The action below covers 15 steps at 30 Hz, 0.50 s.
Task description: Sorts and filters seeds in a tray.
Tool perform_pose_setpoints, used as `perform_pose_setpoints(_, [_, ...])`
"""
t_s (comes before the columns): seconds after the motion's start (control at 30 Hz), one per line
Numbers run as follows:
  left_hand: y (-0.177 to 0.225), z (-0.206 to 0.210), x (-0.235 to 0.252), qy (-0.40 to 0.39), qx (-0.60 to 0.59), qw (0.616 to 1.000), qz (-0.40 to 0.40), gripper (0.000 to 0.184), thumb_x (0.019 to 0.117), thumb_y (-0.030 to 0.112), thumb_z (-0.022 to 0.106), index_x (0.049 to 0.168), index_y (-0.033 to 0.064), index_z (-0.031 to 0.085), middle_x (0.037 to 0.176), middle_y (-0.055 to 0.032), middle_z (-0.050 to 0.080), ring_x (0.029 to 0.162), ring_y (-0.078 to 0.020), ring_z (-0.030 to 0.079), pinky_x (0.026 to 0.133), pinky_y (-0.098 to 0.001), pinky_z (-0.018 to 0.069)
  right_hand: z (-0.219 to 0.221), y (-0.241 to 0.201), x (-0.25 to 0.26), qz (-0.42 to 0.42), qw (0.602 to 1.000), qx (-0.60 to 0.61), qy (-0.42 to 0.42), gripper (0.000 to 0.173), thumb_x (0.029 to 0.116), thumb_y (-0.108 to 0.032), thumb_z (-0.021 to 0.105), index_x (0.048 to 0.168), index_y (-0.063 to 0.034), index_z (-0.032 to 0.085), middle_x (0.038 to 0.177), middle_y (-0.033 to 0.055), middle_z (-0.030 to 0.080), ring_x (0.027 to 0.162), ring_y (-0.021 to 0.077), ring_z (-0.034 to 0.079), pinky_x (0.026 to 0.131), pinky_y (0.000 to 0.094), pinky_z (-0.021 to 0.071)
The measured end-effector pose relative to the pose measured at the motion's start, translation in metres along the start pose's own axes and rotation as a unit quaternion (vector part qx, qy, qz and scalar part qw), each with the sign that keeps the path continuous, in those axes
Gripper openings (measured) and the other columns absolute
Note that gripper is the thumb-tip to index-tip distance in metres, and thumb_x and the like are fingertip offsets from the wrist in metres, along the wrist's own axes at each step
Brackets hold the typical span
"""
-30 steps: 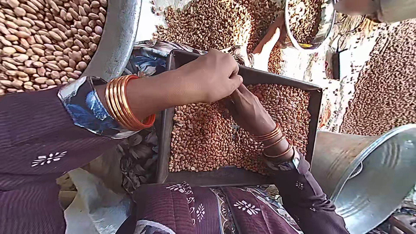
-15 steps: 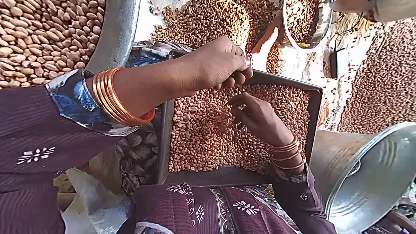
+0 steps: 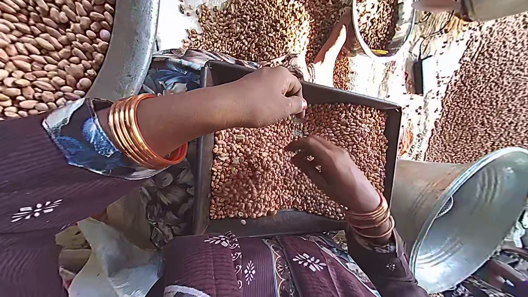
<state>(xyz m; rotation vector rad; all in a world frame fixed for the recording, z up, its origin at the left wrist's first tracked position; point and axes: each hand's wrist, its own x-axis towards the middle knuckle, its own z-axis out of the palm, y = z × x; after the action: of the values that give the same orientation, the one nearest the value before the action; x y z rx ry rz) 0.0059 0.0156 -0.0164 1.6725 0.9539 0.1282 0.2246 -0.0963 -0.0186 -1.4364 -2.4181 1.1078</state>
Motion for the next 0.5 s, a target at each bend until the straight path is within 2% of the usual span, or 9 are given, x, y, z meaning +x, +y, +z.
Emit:
perform_pose_setpoints(0.07, [0.000, 0.000, 0.000, -0.005, 0.021, 1.000, 0.003, 0.028, 0.1094, 0.027, 0.050, 0.098, 0.0151, 0.072, 0.078, 0.0061, 0.061, 0.069, -0.0028, 0.054, 0.065, -0.0251, 0.0422, -0.020, 0.008, -0.001, 0.056, 0.990, -0.101, 0.076, 0.021, 0.1010, -0.012, 0.060, 0.119, -0.0099, 0.070, 0.110, 0.0094, 0.069, 0.082, 0.0194, 0.071, 0.067, 0.0385, 0.0602])
perform_pose_setpoints(0.17, [-0.001, 0.000, 0.000, -0.029, 0.065, 0.997, 0.009, 0.027, 0.1086, 0.031, 0.052, 0.101, 0.0143, 0.072, 0.079, 0.0036, 0.061, 0.071, -0.0063, 0.055, 0.066, -0.0293, 0.0434, -0.037, 0.019, -0.007, 0.094, 0.978, -0.167, 0.079, 0.018, 0.1016, -0.017, 0.062, 0.116, -0.0106, 0.072, 0.107, 0.0093, 0.071, 0.083, 0.0230, 0.072, 0.069, 0.0435, 0.0598])
perform_pose_setpoints(0.23, [-0.001, 0.001, 0.001, -0.055, 0.094, 0.994, 0.006, 0.025, 0.1080, 0.031, 0.054, 0.106, 0.0138, 0.072, 0.083, 0.0020, 0.063, 0.073, -0.0080, 0.057, 0.067, -0.0308, 0.0455, -0.033, 0.023, -0.012, 0.094, 0.979, -0.169, 0.066, 0.017, 0.1015, -0.018, 0.061, 0.111, -0.0099, 0.073, 0.102, 0.0083, 0.071, 0.081, 0.0233, 0.071, 0.068, 0.0444, 0.0587])
perform_pose_setpoints(0.33, [-0.004, 0.004, 0.001, -0.079, 0.127, 0.988, 0.028, 0.023, 0.1070, 0.030, 0.056, 0.106, 0.0129, 0.072, 0.092, 0.0009, 0.065, 0.081, -0.0083, 0.059, 0.073, -0.0305, 0.0477, -0.011, 0.025, -0.016, 0.078, 0.986, -0.143, 0.027, 0.014, 0.0995, -0.016, 0.063, 0.104, -0.0105, 0.075, 0.094, 0.0063, 0.072, 0.076, 0.0206, 0.071, 0.065, 0.0407, 0.0590])
perform_pose_setpoints(0.4, [-0.009, 0.007, 0.001, -0.092, 0.155, 0.982, 0.049, 0.021, 0.1064, 0.027, 0.057, 0.103, 0.0127, 0.071, 0.091, 0.0006, 0.064, 0.080, -0.0089, 0.059, 0.072, -0.0299, 0.0476, 0.005, 0.025, -0.016, 0.060, 0.991, -0.117, -0.017, 0.013, 0.0986, -0.015, 0.064, 0.101, -0.0111, 0.075, 0.091, 0.0056, 0.071, 0.073, 0.0194, 0.070, 0.064, 0.0386, 0.0590])
perform_pose_setpoints(0.5, [-0.018, 0.014, 0.002, -0.118, 0.208, 0.969, 0.063, 0.019, 0.1052, 0.024, 0.057, 0.101, 0.0131, 0.071, 0.090, -0.0005, 0.062, 0.080, -0.0121, 0.060, 0.071, -0.0325, 0.0497, 0.020, 0.024, -0.017, 0.060, 0.990, -0.078, -0.100, 0.014, 0.0993, -0.019, 0.064, 0.102, -0.0118, 0.075, 0.092, 0.0066, 0.071, 0.078, 0.0216, 0.071, 0.068, 0.0421, 0.0597])
